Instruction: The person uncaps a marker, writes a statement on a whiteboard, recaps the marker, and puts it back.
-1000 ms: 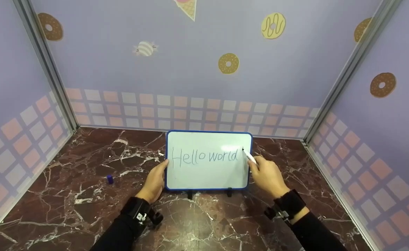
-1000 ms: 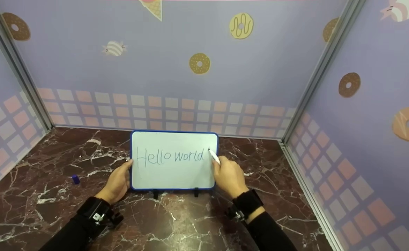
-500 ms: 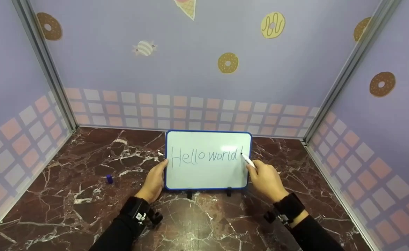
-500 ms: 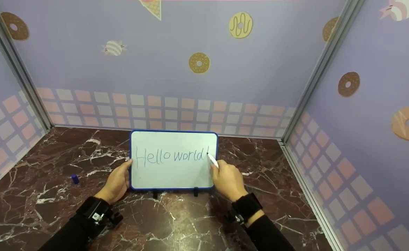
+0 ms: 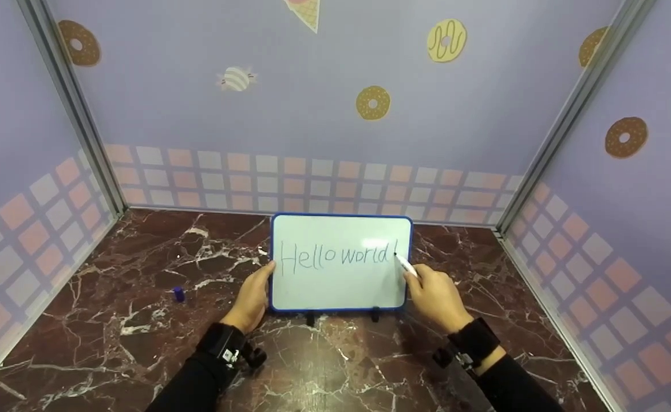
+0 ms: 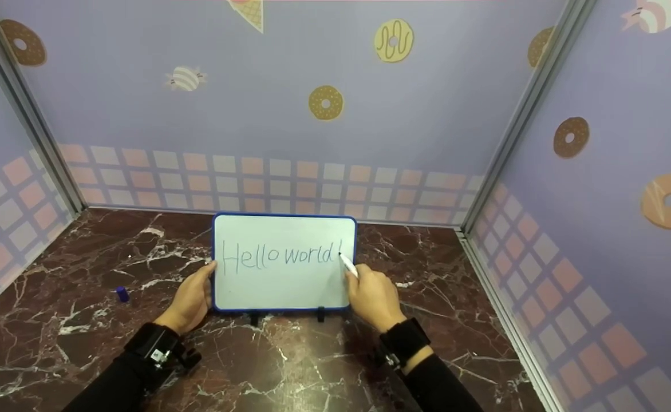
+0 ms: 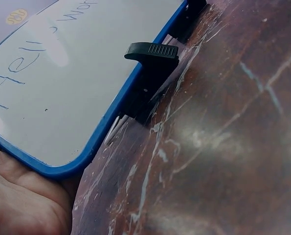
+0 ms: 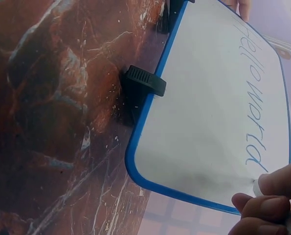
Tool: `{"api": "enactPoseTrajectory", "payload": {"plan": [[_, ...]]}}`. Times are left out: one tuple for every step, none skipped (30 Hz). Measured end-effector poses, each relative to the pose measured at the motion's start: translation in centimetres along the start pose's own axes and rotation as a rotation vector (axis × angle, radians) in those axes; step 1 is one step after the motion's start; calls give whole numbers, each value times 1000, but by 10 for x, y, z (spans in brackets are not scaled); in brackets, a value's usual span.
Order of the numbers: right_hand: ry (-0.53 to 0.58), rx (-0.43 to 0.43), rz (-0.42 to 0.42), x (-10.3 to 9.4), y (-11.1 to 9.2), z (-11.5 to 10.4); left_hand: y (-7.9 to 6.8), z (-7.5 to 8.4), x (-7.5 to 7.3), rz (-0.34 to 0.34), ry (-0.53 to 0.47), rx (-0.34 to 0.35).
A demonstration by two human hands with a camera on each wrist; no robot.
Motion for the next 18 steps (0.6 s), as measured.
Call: {"api": "enactPoseTrajectory", "payload": {"plan": [[2,1,1,0,0,0,0,0,0,0,1,0],[5,2,1,0,0,0,0,0,0,-2,2,-2],[5,1,-1,0,-1,0,0,0,0,-2,-1,-3],[4,1,-2,0,-1,0,0,0,0,-4,0,-4],[4,-1,-4,0,-2,0,0,0,0,-9,1,-3],[3,-2,-7,0,-2,1,0,0,0,-13,1,-3],[3,-3,-11,0,-2,1,-1,0,0,-15,0,-2],[2,-3,-15,0,-3,1,0,0,0,-16,1,-3],[1,-4,-17,0,-3,1,-1,0,0,-17,1,-4],[0,-2,-19,0,-3,1,-1,0,0,-22,0,-3],[0,-2,-21,0,-4,1,-1,0,0,-27,0,-2],[-2,-1,-21,0,-4,1,-1,0,0,-30,-3,-5],[-3,-2,-21,0,-4,1,-1,0,0,-33,-5,-7],[-4,-4,-19,-1,-4,1,-1,0,-1,-37,-3,-5],[-5,-7,-19,-1,-4,1,-1,0,-1,-39,-5,-3],[-5,-11,-18,-1,-4,1,-1,0,-1,-42,-3,-1],[-4,-14,-17,-1,-5,1,-1,0,-1,-41,-2,0],[0,-16,-17,-2,-5,1,-1,0,0,-41,-1,1]]}}
Point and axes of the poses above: each hand's wrist, its own y-axis towards the middle knuckle, its own x-axis out of the palm, z = x × y, the point moved 2 cm from there along y, towards the middle knuckle, and after that the axes turned 10 degrees about x, right-handed, at the moved point
